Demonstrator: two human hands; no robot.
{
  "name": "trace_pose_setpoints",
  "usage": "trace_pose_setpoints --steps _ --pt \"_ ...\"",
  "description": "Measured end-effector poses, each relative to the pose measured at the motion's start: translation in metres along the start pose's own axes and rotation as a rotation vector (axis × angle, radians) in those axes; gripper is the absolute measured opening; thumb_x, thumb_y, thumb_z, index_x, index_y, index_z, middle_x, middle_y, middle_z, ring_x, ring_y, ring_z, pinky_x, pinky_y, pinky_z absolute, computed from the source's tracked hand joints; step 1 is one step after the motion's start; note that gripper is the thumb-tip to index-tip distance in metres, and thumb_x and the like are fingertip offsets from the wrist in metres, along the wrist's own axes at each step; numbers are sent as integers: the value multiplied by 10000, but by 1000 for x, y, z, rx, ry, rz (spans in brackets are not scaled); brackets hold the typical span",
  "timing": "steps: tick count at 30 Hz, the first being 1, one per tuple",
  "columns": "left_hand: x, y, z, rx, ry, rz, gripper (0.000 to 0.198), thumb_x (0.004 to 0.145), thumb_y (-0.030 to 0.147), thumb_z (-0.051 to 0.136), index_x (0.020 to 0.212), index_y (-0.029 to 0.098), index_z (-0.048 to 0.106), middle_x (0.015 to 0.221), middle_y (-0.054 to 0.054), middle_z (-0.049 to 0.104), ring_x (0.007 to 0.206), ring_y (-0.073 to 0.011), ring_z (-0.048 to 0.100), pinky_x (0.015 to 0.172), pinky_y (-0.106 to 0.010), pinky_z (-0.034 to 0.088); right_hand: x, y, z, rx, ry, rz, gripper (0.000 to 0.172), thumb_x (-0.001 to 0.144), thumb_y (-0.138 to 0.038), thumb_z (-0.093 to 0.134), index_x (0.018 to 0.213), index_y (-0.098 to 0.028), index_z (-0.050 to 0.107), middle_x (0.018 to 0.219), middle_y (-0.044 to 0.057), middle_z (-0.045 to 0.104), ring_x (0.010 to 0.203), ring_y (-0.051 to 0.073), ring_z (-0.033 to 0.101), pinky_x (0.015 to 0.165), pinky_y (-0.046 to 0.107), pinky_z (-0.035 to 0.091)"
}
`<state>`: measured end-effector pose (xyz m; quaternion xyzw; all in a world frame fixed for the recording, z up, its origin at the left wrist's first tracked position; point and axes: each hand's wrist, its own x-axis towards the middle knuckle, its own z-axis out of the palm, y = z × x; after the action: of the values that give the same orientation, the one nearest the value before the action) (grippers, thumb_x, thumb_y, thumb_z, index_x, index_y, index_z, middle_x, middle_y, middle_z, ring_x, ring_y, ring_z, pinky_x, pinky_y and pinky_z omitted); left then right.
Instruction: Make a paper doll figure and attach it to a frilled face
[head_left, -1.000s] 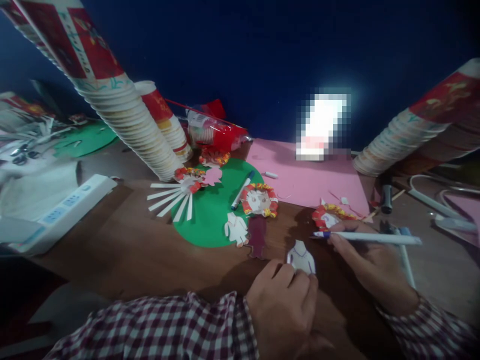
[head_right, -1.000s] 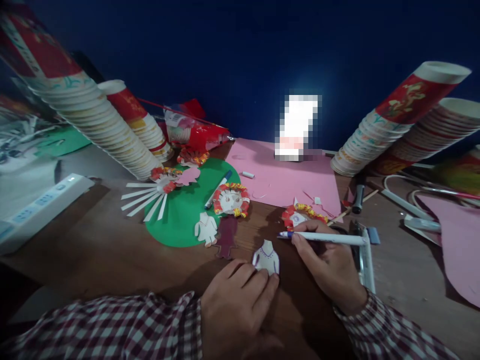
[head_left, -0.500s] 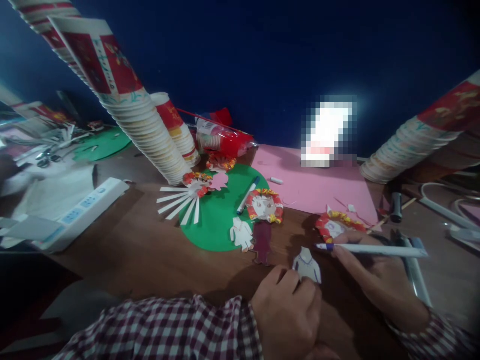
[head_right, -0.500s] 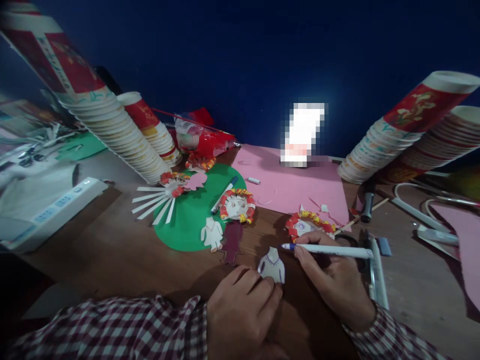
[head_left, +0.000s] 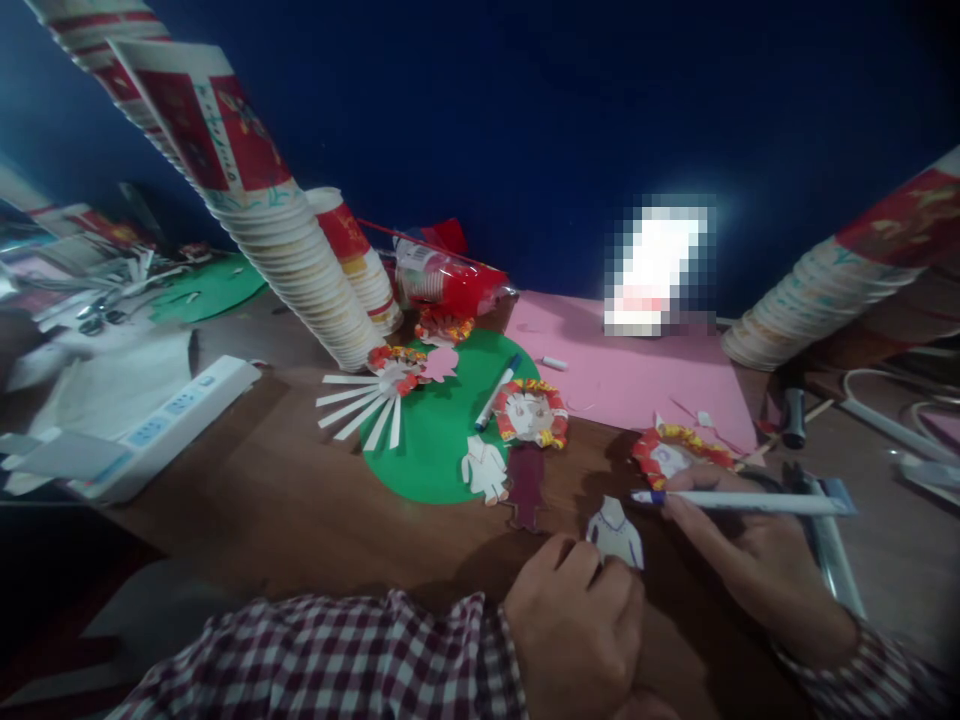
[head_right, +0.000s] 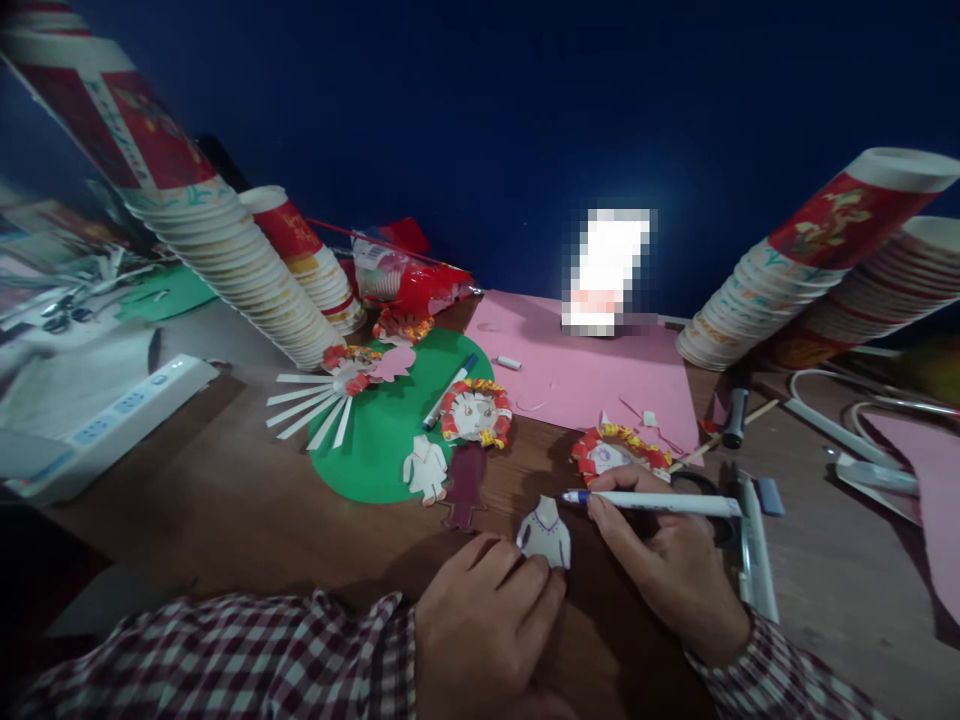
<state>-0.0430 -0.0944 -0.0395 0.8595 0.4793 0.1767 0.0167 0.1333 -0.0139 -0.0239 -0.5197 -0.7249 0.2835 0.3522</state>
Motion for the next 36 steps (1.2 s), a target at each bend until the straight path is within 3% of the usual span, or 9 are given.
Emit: trace_pose_setpoints --steps 5,11,16,25,31,36 --pt "-1 0 1 6 4 9 424 912 507 337 1009 168 572 848 -44 579 763 -175 513 699 -325 451 0 0 0 4 -12 18 96 816 -321 574 803 -225 578 678 -6 607 586 150 562 536 245 461" --pt "3 2 -5 12 -36 -40 242 928 331 387 1007 182 561 831 -26 592 752 -164 533 687 -315 457 -2 3 -1 -28 2 20 94 814 -324 576 819 -230 579 711 -1 622 621 159 578 562 252 473" --pt "5 1 -8 -28 -15 -50 208 912 276 413 984 172 578 827 -27 601 739 -158 538 684 -317 462 -1 2 -2 -22 -10 -7 79 816 -313 571 816 -234 580 702 -6 619 623 156 577 555 245 471" --pt "1 5 6 -27 88 -120 188 905 287 434 955 193 589 772 -13 590 724 -162 533 682 -323 454 -1 0 -1 -46 -13 -49 77 835 -305 548 811 -241 584 731 -9 635 688 163 591 642 264 478" --pt "1 5 4 -5 15 -115 165 900 295 456 957 203 580 783 -13 587 741 -160 538 697 -313 455 0 1 -1 -44 -11 -43 95 833 -318 545 815 -234 584 729 6 637 674 172 600 607 263 488" --pt "1 6 5 -59 55 -127 187 903 289 433 961 206 591 780 -12 591 722 -165 538 661 -324 458 -1 1 -2 -55 -7 -42 83 826 -313 559 821 -235 586 739 2 641 682 167 600 614 255 487"
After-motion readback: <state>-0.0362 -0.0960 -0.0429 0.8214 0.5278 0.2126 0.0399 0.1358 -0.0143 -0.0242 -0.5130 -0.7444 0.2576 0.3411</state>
